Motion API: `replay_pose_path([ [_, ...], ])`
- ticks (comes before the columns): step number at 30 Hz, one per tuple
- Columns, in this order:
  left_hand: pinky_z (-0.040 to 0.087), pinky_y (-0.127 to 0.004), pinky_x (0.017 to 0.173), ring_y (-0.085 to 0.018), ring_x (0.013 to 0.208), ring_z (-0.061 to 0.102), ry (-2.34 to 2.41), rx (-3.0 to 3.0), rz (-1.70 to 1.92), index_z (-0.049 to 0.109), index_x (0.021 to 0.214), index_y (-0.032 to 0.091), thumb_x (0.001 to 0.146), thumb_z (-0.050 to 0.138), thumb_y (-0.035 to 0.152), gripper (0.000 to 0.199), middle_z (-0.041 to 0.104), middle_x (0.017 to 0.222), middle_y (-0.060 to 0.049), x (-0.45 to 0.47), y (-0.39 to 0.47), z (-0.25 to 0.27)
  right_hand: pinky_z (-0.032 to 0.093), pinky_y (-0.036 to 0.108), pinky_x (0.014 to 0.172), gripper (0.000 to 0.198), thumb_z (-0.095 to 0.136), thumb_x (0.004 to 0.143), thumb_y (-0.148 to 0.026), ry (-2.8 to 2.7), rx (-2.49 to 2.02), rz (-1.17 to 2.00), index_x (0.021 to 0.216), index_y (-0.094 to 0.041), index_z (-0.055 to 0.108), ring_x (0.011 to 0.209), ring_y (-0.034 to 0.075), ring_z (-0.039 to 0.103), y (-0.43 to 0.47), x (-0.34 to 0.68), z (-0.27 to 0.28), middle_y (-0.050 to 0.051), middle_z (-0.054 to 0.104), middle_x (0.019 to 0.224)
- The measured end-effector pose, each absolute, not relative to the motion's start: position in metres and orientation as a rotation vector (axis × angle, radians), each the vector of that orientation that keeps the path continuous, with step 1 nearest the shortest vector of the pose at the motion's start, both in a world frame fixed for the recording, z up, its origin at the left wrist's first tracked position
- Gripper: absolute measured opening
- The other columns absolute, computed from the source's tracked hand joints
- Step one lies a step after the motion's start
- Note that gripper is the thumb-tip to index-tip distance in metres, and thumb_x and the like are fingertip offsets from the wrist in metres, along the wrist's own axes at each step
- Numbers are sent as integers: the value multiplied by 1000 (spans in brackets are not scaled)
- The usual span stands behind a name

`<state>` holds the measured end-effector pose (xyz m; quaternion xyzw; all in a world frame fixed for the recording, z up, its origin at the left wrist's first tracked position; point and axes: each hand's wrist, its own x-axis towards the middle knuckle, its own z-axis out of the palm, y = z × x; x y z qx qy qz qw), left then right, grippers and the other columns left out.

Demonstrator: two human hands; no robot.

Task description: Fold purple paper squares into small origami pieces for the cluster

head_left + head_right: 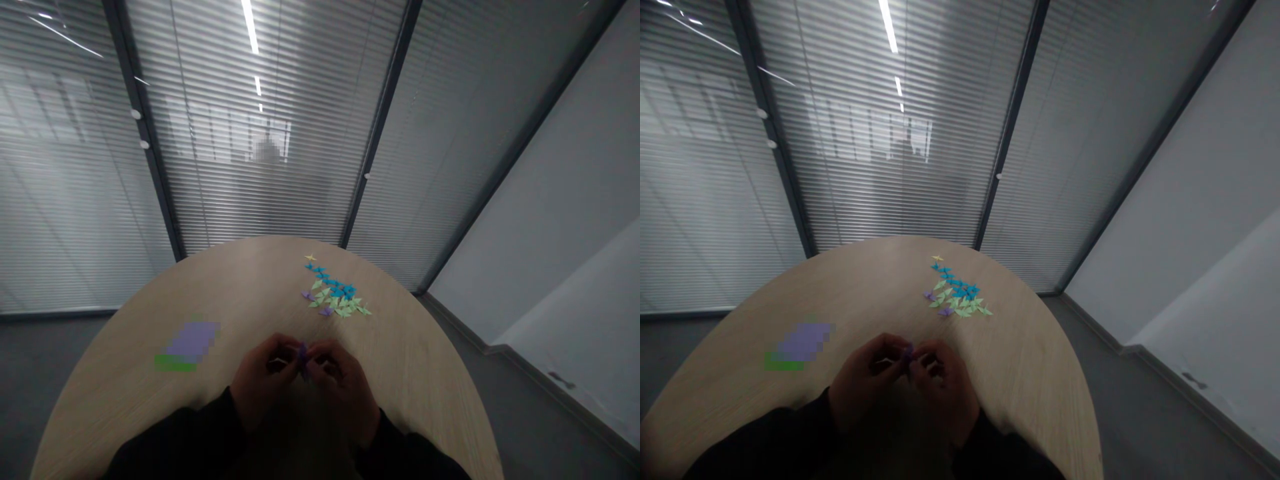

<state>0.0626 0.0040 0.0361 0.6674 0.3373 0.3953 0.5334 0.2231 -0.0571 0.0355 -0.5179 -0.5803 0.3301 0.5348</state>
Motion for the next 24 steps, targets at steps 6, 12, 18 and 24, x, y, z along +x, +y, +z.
replay_pose_path([
  [6, 54, -35, 70, -21, 74, 70, 772, 1483, 902, 58, 105, 16, 76, 70, 35, 37, 73, 82, -6, 64, 6, 29, 48, 28, 65, 26, 53, 92, -39, -1337, -1238, 894, 93, -18, 69, 71, 16, 60, -55, 225, 33, 5, 67, 84],
  [12, 53, -35, 73, -22, 77, 71, 779, 1399, 877, 60, 107, 15, 75, 73, 39, 43, 74, 83, -7, 64, 8, 25, 49, 31, 67, 22, 64, 84, -36, -1213, -1305, 968, 94, -17, 69, 71, 18, 63, -54, 224, 32, 5, 71, 81],
  [18, 52, -32, 72, -22, 77, 69, 779, 1378, 818, 69, 91, 14, 73, 74, 46, 36, 75, 82, -7, 65, 8, 28, 51, 33, 71, 18, 66, 82, -33, -1230, -1317, 876, 91, -18, 69, 76, 20, 66, -54, 222, 31, 6, 72, 83],
  [24, 48, -28, 64, -19, 68, 65, 815, 1412, 811, 67, 78, 15, 75, 72, 47, 32, 71, 72, -4, 64, 9, 26, 52, 35, 78, 13, 65, 84, -27, -1288, -1292, 847, 94, -19, 66, 84, 22, 68, -55, 222, 27, 7, 72, 90],
])
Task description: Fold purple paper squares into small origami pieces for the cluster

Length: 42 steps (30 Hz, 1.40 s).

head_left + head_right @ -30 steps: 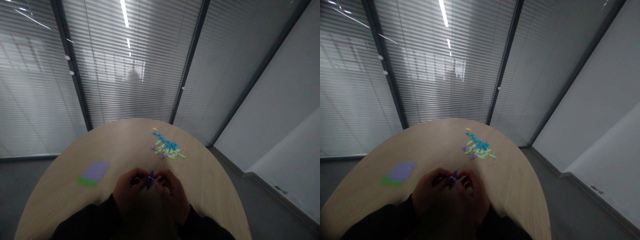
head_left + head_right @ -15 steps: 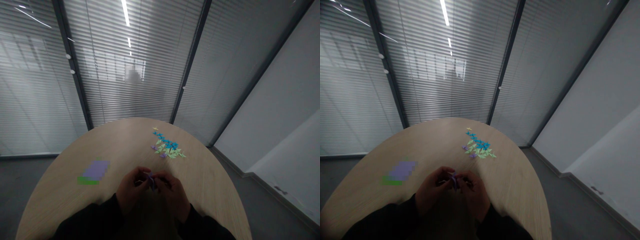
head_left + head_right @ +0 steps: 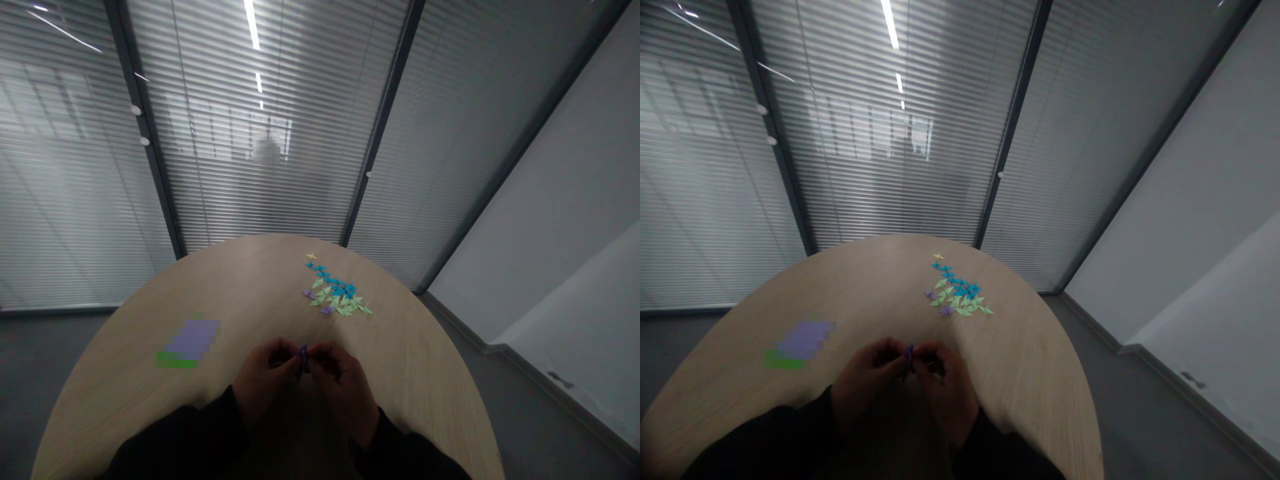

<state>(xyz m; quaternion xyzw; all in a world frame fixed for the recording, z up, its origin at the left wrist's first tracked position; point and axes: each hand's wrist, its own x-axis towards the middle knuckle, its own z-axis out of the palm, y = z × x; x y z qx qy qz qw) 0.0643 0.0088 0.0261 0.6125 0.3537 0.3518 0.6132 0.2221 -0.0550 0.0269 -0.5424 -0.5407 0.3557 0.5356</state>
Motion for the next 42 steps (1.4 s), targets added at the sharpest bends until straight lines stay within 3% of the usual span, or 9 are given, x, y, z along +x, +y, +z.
replay_pose_path([
  [7, 49, -30, 67, -19, 73, 64, 826, 1437, 803, 69, 86, 15, 75, 72, 47, 34, 72, 79, -5, 64, 8, 30, 52, 36, 80, 12, 65, 84, -27, -1284, -1287, 890, 92, -19, 67, 86, 22, 68, -56, 221, 32, 6, 72, 90],
  [17, 48, -28, 61, -18, 65, 64, 847, 1418, 785, 63, 79, 16, 74, 70, 51, 37, 69, 69, -3, 66, 6, 33, 51, 31, 69, 22, 63, 86, -38, -1210, -1326, 932, 91, -17, 65, 74, 19, 65, -53, 224, 31, 5, 70, 83],
  [22, 48, -27, 56, -17, 58, 65, 916, 1414, 787, 62, 79, 16, 74, 69, 50, 35, 67, 64, -1, 68, 2, 35, 52, 31, 68, 21, 67, 79, -30, -1211, -1332, 896, 95, -18, 63, 74, 19, 66, -52, 222, 30, 5, 70, 86],
  [32, 50, -29, 64, -21, 71, 70, 1033, 1702, 824, 68, 81, 18, 83, 64, 35, 18, 75, 76, -5, 78, -9, 33, 49, 29, 60, 7, 59, 76, -25, -977, -1555, 788, 78, -19, 62, 65, 19, 63, -53, 210, 32, 2, 66, 69],
  [37, 51, -29, 62, -21, 68, 69, 940, 1520, 833, 64, 84, 16, 80, 67, 41, 25, 73, 73, -5, 76, -5, 31, 46, 27, 58, 14, 60, 78, -33, -972, -1458, 758, 77, -19, 62, 61, 17, 59, -52, 209, 34, 0, 62, 65],
  [42, 48, -25, 54, -15, 57, 63, 866, 1296, 840, 63, 91, 15, 74, 73, 47, 38, 70, 70, -3, 73, 0, 33, 47, 27, 60, 20, 57, 82, -35, -1103, -1313, 814, 88, -17, 65, 62, 15, 57, -51, 215, 37, 1, 63, 72],
])
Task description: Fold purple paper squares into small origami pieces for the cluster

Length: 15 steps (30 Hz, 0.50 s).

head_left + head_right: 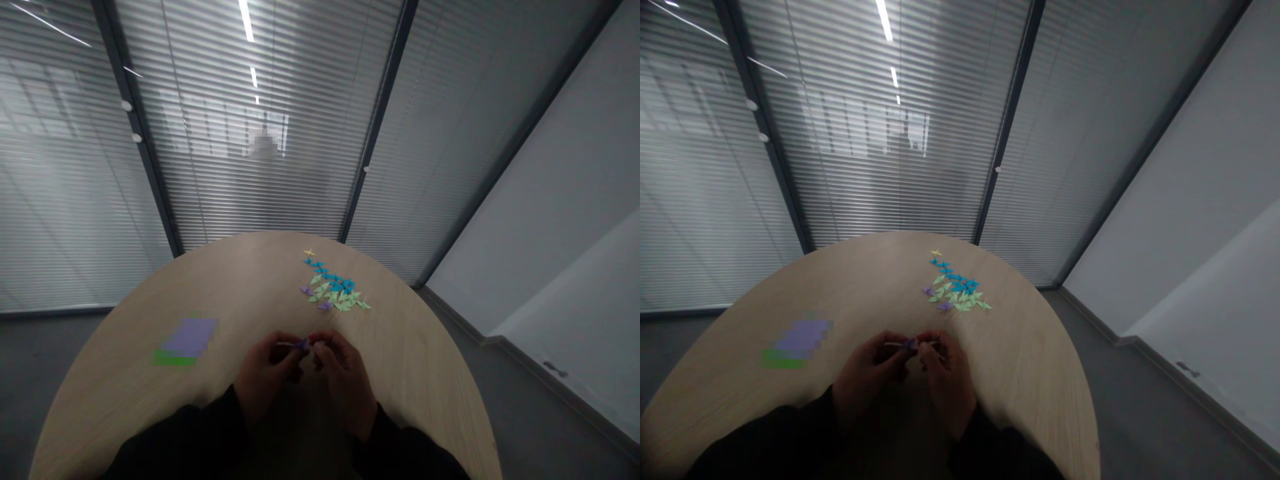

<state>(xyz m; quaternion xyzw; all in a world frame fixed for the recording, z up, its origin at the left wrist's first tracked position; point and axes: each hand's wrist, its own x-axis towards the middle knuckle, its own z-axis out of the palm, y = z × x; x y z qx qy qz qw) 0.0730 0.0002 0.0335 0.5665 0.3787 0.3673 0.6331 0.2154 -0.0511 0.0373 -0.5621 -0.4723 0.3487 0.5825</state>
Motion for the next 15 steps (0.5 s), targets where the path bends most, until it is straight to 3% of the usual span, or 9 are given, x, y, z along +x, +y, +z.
replay_pose_path([
  [7, 40, -23, 48, -11, 50, 55, 806, 1249, 784, 62, 92, 14, 67, 77, 56, 51, 69, 67, -2, 73, 2, 33, 50, 28, 70, 20, 62, 85, -37, -1273, -1328, 834, 90, -19, 71, 82, 19, 64, -48, 222, 39, 5, 66, 94],
  [15, 39, -23, 51, -13, 55, 54, 810, 1353, 763, 61, 94, 15, 75, 70, 57, 46, 69, 70, -3, 74, -1, 34, 46, 27, 59, 22, 63, 80, -39, -1154, -1446, 802, 79, -17, 65, 68, 19, 62, -48, 224, 34, 3, 65, 72],
])
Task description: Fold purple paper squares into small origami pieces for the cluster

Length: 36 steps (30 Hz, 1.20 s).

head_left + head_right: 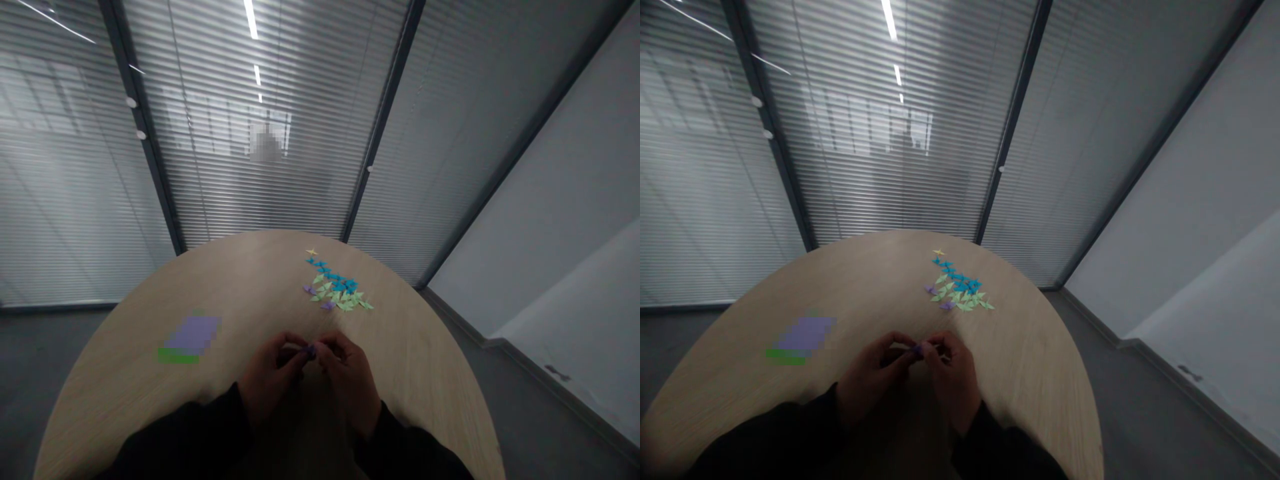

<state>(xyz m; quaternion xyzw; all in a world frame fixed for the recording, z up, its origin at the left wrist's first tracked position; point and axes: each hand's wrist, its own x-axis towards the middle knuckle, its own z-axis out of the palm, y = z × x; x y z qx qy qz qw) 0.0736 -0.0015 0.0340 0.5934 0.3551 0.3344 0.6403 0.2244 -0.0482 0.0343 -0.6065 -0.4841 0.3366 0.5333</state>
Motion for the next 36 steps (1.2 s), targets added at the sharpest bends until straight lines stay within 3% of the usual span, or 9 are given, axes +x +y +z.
replay_pose_path([
  [8, 38, -24, 53, -14, 59, 55, 803, 1403, 748, 63, 94, 16, 78, 67, 55, 42, 70, 76, -5, 71, -2, 37, 48, 28, 60, 18, 61, 79, -35, -1155, -1517, 650, 75, -18, 64, 66, 19, 62, -50, 223, 33, 3, 66, 70],
  [13, 38, -23, 51, -11, 53, 53, 757, 1260, 732, 63, 92, 15, 70, 74, 56, 47, 66, 68, -1, 68, 3, 35, 51, 27, 65, 19, 59, 85, -27, -1393, -1345, 675, 98, -21, 70, 85, 19, 65, -49, 233, 38, 8, 66, 104],
  [14, 39, -23, 51, -11, 52, 52, 740, 1231, 725, 63, 92, 15, 69, 75, 56, 49, 65, 68, 0, 68, 4, 34, 50, 27, 66, 17, 59, 86, -27, -1465, -1307, 683, 95, -22, 72, 89, 19, 65, -49, 237, 39, 8, 65, 109],
  [17, 39, -22, 49, -10, 50, 51, 699, 1207, 680, 62, 96, 15, 68, 76, 57, 52, 64, 65, 1, 66, 5, 31, 51, 27, 68, 13, 67, 84, -31, -1595, -1221, 756, 91, -22, 74, 87, 18, 65, -48, 248, 43, 7, 65, 109],
  [22, 40, -22, 48, -8, 48, 50, 667, 1229, 633, 59, 104, 16, 72, 74, 57, 55, 64, 67, 2, 65, 6, 27, 52, 27, 69, 24, 73, 82, -33, -1728, -1133, 773, 104, -26, 73, 86, 16, 65, -49, 256, 49, 7, 63, 116],
  [30, 40, -22, 50, -9, 51, 51, 616, 1304, 560, 58, 109, 15, 74, 71, 59, 58, 64, 70, 1, 62, 7, 25, 51, 30, 73, 7, 70, 84, -29, -1880, -1168, 687, 86, -23, 73, 86, 18, 65, -54, 262, 61, 7, 67, 110],
  [36, 42, -23, 52, -11, 55, 53, 625, 1298, 564, 60, 107, 16, 76, 70, 57, 52, 63, 72, 1, 62, 6, 26, 50, 26, 63, 4, 64, 83, -21, -1814, -1207, 700, 81, -20, 67, 71, 14, 62, -52, 256, 54, 5, 68, 93],
])
